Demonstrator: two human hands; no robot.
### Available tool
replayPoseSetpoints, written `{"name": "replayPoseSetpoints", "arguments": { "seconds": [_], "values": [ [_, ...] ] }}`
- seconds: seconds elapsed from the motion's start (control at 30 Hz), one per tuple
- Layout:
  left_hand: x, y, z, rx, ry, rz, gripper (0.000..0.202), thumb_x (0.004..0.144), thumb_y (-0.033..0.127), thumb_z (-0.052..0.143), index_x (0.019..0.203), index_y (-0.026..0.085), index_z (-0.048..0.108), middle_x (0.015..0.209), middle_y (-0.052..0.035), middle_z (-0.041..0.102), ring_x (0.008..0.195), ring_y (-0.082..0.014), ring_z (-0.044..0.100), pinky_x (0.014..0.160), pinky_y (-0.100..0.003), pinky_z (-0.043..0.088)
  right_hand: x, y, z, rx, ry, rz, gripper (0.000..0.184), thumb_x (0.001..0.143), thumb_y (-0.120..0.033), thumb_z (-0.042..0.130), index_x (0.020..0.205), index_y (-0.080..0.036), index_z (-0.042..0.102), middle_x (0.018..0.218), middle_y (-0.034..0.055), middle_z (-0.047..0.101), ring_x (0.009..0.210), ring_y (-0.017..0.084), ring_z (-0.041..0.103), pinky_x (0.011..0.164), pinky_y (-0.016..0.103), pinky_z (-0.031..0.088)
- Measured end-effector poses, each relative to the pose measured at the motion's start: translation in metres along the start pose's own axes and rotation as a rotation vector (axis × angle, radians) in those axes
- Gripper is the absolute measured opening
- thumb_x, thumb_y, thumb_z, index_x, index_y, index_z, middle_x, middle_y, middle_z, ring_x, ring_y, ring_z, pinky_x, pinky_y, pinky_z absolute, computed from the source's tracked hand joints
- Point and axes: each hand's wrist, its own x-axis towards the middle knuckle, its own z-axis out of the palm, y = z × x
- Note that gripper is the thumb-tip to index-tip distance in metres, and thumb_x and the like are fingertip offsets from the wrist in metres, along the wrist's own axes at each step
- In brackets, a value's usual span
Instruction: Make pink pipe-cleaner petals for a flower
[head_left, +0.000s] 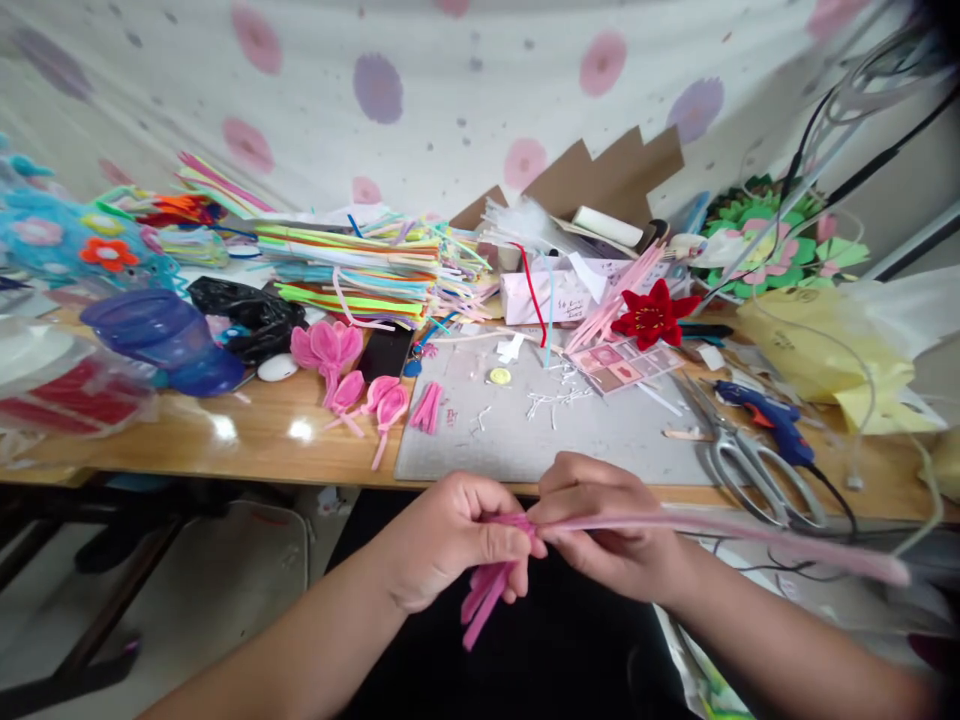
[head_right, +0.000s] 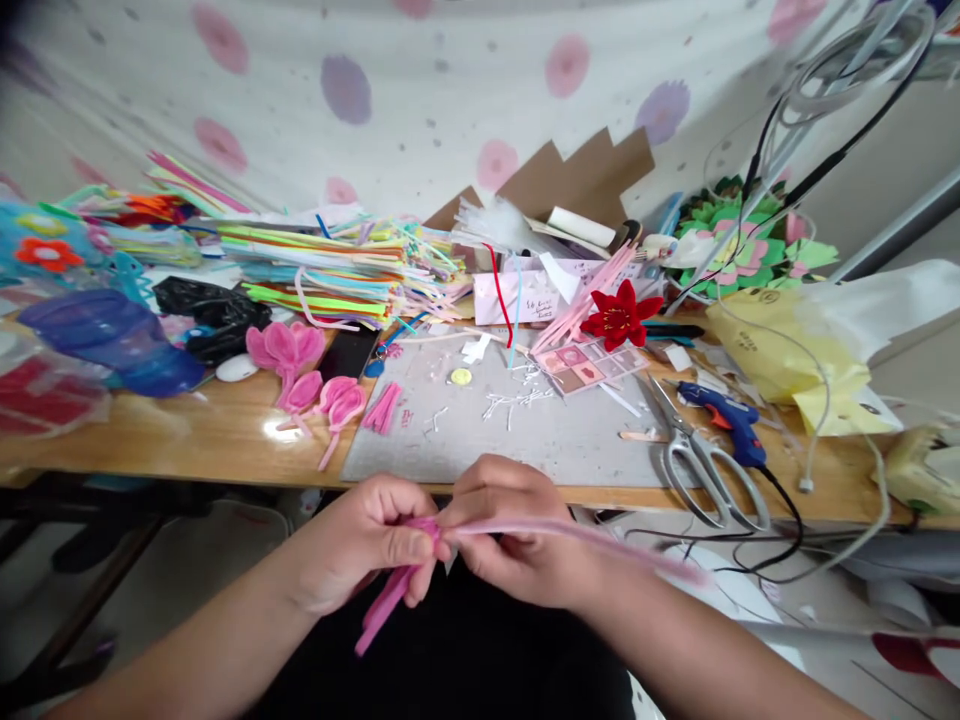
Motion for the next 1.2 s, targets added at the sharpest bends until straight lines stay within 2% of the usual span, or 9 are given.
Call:
{"name": "replayPoseSetpoints", "arguments": {
  "seconds": [0.2,0.3,0.43,0.57,0.7,0.8,1.03,1.1,1.2],
  "values": [
    [0.003,-0.003,-0.001,-0.017,-0.003,-0.065,0.025,0.069,0.033,0.074,0.071,0.010,0.068,0.054,-0.0042,0.067,0.045,-0.0114,0.059,0.041,-0.018,0.041,-0.002,0.001,0.004,-0.007,0.026,-0.015,0.021,0.091,-0.019,0.053,0.104,-0.015,0.068,0.073,0.0033,0.056,0.062,0.011,0.053,0.055,0.022,0.044],
    [0.002,0.000,-0.004,0.023,-0.036,-0.061,0.024,0.072,0.034,0.072,0.075,0.010,0.068,0.058,-0.0044,0.068,0.049,-0.0123,0.059,0.044,-0.020,0.040,-0.002,0.001,0.003,-0.038,0.005,-0.020,0.021,0.093,-0.023,0.051,0.100,-0.014,0.068,0.072,0.0029,0.054,0.062,0.011,0.051,0.055,0.022,0.043],
    [0.000,0.014,-0.010,0.237,-0.135,0.011,0.025,0.081,0.034,0.063,0.087,0.011,0.071,0.078,-0.0079,0.072,0.058,-0.0105,0.054,0.053,-0.021,0.037,-0.003,0.002,0.000,-0.058,-0.031,-0.005,0.023,0.094,-0.027,0.050,0.095,-0.014,0.068,0.074,0.0023,0.052,0.063,0.010,0.051,0.056,0.022,0.042],
    [-0.001,0.030,-0.015,0.411,-0.201,-0.034,0.027,0.083,0.034,0.061,0.094,0.012,0.073,0.085,-0.0067,0.072,0.062,-0.0111,0.051,0.059,-0.024,0.037,0.003,0.003,-0.003,-0.120,-0.067,-0.073,0.034,0.097,-0.036,0.045,0.087,-0.014,0.069,0.072,0.0018,0.049,0.063,0.010,0.048,0.057,0.023,0.040],
    [0.001,0.033,-0.009,0.353,-0.130,-0.107,0.016,0.078,0.027,0.066,0.080,0.012,0.072,0.081,-0.0063,0.074,0.061,-0.0110,0.054,0.055,-0.022,0.035,0.009,0.005,-0.006,-0.136,-0.063,-0.126,0.034,0.097,-0.037,0.048,0.084,-0.014,0.070,0.071,0.0003,0.044,0.063,0.010,0.044,0.056,0.023,0.038],
    [0.002,0.026,-0.002,0.232,-0.051,-0.092,0.016,0.074,0.026,0.069,0.068,0.011,0.067,0.071,-0.0062,0.073,0.054,-0.0103,0.055,0.051,-0.022,0.033,0.011,0.006,-0.009,-0.165,-0.060,-0.160,0.032,0.098,-0.035,0.047,0.086,-0.015,0.069,0.072,0.0001,0.043,0.063,0.010,0.044,0.057,0.023,0.037],
    [0.002,0.004,0.005,-0.070,0.007,-0.076,0.028,0.074,0.039,0.066,0.071,0.011,0.064,0.058,-0.0072,0.069,0.048,-0.0127,0.060,0.043,-0.019,0.030,0.013,0.000,-0.017,-0.226,-0.104,-0.184,0.026,0.099,-0.028,0.042,0.097,-0.016,0.065,0.077,0.0045,0.053,0.064,0.014,0.044,0.059,0.027,0.037],
    [0.002,-0.001,0.005,-0.084,0.036,-0.061,0.029,0.072,0.040,0.067,0.070,0.011,0.064,0.053,-0.0051,0.066,0.044,-0.0116,0.057,0.043,-0.019,0.032,0.012,-0.003,-0.016,-0.239,-0.117,-0.161,0.028,0.100,-0.029,0.039,0.098,-0.015,0.064,0.076,0.0048,0.053,0.065,0.014,0.045,0.059,0.028,0.036],
    [0.000,-0.002,0.003,0.042,0.050,-0.044,0.028,0.071,0.039,0.068,0.070,0.011,0.064,0.051,-0.0028,0.063,0.039,-0.0091,0.051,0.042,-0.020,0.036,0.009,-0.008,-0.014,-0.230,-0.171,-0.085,0.024,0.099,-0.026,0.039,0.097,-0.016,0.061,0.075,0.0038,0.053,0.067,0.015,0.047,0.061,0.029,0.035]
  ]
}}
